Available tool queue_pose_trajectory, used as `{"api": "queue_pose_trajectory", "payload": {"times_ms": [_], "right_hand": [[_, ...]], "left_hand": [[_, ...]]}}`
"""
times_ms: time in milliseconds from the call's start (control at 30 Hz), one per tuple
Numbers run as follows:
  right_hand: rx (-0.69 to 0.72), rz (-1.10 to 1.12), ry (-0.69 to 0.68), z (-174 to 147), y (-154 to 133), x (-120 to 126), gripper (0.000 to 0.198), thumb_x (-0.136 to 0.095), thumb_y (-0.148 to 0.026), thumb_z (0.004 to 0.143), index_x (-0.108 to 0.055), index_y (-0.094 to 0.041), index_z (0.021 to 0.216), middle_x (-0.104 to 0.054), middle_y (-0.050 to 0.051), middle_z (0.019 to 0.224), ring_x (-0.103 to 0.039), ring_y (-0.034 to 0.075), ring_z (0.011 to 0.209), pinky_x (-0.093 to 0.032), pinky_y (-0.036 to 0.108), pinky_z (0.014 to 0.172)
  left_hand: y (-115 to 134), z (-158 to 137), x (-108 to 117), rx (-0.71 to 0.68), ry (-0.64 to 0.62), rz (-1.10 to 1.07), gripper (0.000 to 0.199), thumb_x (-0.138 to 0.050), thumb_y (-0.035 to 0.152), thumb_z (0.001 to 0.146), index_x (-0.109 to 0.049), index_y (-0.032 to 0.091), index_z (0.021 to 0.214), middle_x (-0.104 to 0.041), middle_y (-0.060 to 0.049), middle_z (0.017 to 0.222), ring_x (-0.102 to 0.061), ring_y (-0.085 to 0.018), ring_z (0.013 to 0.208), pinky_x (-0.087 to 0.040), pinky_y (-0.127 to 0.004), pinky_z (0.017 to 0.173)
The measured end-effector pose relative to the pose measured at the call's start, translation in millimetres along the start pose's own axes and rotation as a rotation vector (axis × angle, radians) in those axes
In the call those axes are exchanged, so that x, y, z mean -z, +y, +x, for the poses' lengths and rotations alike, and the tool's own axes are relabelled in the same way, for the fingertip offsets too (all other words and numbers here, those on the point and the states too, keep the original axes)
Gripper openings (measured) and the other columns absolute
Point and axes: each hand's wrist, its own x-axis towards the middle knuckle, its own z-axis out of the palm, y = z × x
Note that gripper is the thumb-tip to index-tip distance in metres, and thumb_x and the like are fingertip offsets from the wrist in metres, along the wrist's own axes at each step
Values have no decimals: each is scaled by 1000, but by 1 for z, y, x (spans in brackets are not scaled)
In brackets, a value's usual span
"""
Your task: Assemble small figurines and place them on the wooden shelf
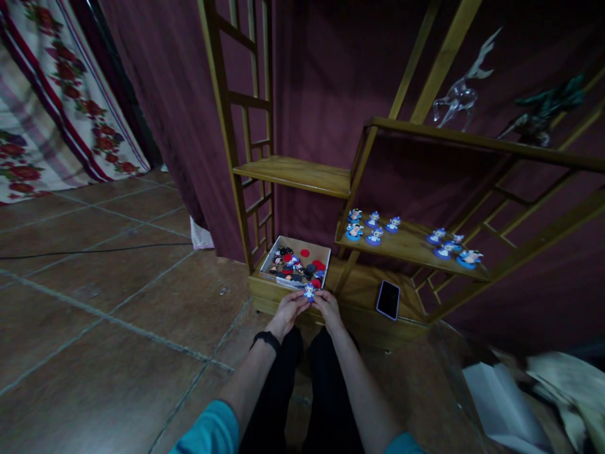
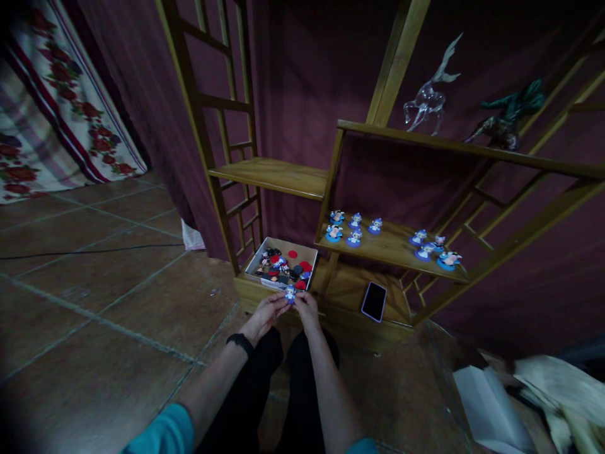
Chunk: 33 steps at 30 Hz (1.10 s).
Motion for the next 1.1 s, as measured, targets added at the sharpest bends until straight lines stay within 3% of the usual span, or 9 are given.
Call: {"api": "queue_pose_trajectory", "payload": {"times_ms": [533, 1100], "right_hand": [[-13, -49, 30, 2, 2, 1, 19, -67, -32, 55, -60, -18, 64, -62, -1, 67, -59, 14, 64, -49, 27, 63], [16, -50, 15, 3, 4, 1, 25, -70, -36, 52, -61, -19, 66, -63, 0, 73, -60, 18, 70, -50, 31, 66]], "left_hand": [[-7, 3, 0, -89, 9, 57, 32, -76, 7, 54, -61, 10, 82, -66, -5, 67, -64, -13, 61, -52, -25, 67], [-5, 2, 0, -36, -4, 39, 38, -72, 0, 55, -62, 12, 90, -66, -5, 71, -63, -12, 65, -49, -23, 70]]}}
